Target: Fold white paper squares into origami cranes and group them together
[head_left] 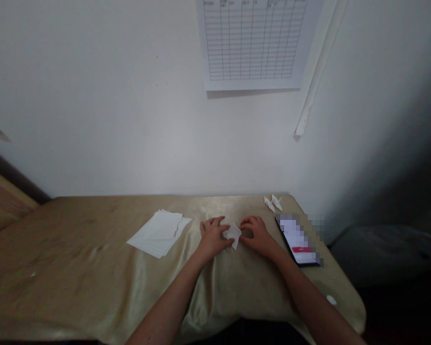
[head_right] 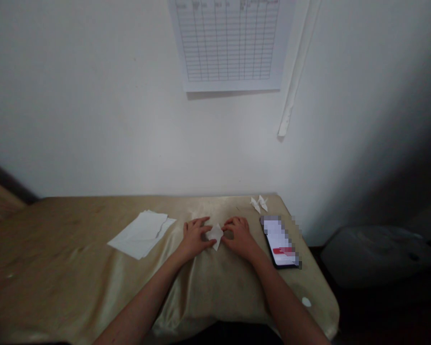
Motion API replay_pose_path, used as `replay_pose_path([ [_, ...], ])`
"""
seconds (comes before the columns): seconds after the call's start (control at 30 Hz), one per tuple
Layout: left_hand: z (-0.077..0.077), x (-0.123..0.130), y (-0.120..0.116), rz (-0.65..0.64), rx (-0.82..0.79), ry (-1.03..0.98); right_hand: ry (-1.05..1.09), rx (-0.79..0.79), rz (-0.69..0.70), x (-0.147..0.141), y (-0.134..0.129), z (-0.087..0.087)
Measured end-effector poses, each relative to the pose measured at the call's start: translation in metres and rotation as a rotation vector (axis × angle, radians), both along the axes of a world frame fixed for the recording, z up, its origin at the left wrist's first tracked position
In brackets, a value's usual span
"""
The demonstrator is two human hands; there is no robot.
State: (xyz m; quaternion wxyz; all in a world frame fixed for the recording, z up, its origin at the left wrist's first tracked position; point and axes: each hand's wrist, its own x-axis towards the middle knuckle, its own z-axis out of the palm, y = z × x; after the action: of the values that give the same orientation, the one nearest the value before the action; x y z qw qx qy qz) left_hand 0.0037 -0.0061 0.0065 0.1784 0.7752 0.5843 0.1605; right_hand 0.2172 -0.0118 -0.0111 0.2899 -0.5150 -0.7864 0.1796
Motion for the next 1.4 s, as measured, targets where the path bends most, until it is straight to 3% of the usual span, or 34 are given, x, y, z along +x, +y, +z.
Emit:
replay_pose_path([
  [0.77, 0.003, 0.003, -0.002, -0.027, -0.033, 0.056, -0.054, 0.003, -0.11, -0.012, -0.002, 0.002],
  [1.4, 0.005, 0.002, -0.001, -0.047, -0.059, 0.085, -0.029, -0.033, -0.078, -0.006, 0.007, -0.001],
])
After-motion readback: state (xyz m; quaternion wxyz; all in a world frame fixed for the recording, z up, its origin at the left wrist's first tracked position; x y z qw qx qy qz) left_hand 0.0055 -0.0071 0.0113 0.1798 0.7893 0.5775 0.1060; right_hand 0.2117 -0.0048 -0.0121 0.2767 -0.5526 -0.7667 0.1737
